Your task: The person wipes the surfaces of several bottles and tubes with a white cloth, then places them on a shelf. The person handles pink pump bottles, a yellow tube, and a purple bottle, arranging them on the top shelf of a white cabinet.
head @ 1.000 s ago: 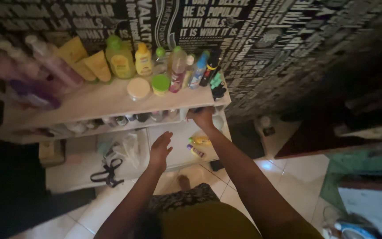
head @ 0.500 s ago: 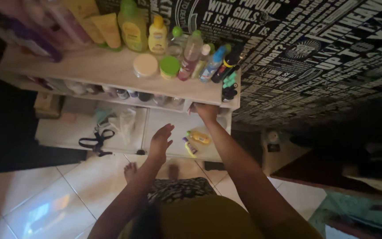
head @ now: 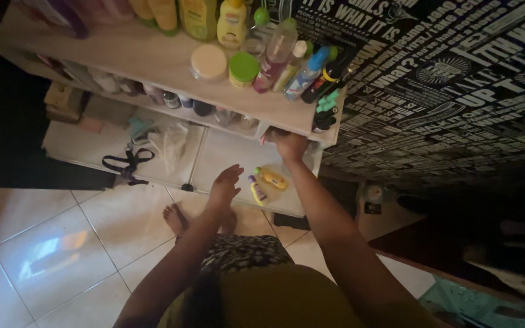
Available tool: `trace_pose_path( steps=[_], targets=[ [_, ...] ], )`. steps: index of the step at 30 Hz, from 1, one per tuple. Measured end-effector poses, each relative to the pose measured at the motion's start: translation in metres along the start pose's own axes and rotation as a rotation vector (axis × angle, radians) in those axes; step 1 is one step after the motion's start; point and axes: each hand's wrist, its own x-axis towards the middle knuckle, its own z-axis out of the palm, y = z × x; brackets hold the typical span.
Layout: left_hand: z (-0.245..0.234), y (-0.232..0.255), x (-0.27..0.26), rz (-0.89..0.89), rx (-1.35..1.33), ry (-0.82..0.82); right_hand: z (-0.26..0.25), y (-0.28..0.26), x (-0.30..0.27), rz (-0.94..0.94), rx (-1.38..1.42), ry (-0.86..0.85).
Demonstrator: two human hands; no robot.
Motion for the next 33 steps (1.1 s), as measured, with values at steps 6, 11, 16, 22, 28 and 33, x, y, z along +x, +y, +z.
trace_pose_path(
  steps=[6,11,16,22,28,33],
  targets=[
    [0.001,-0.023,0.008,-0.017,-0.031,-0.023,-0.01,-0.018,0.003,-0.047,0.14,0.049],
    [-0.013,-0.023,-0.004,-0.002,-0.031,-0.083,-0.022,-0.033,-0.013,0.125,0.391,-0.011],
    [-0.034,-0.044,0.006,0.253,0.52,-0.251,-0.036,-0.062,-0.049,0.055,0.392,0.129],
    [-0.056,-0.021,-0.001,0.568,0.512,-0.289,-0.033,-0.115,-0.113,0.229,0.451,0.133],
    [-0.073,0.006,0.004,-0.087,-0.281,-0.344,-0.012,-0.189,-0.17,0.264,0.315,0.008],
    [-0.096,0.034,-0.029,-0.128,-0.306,-0.412,-0.01,-0.217,-0.182,0.146,0.266,-0.059]
  ],
)
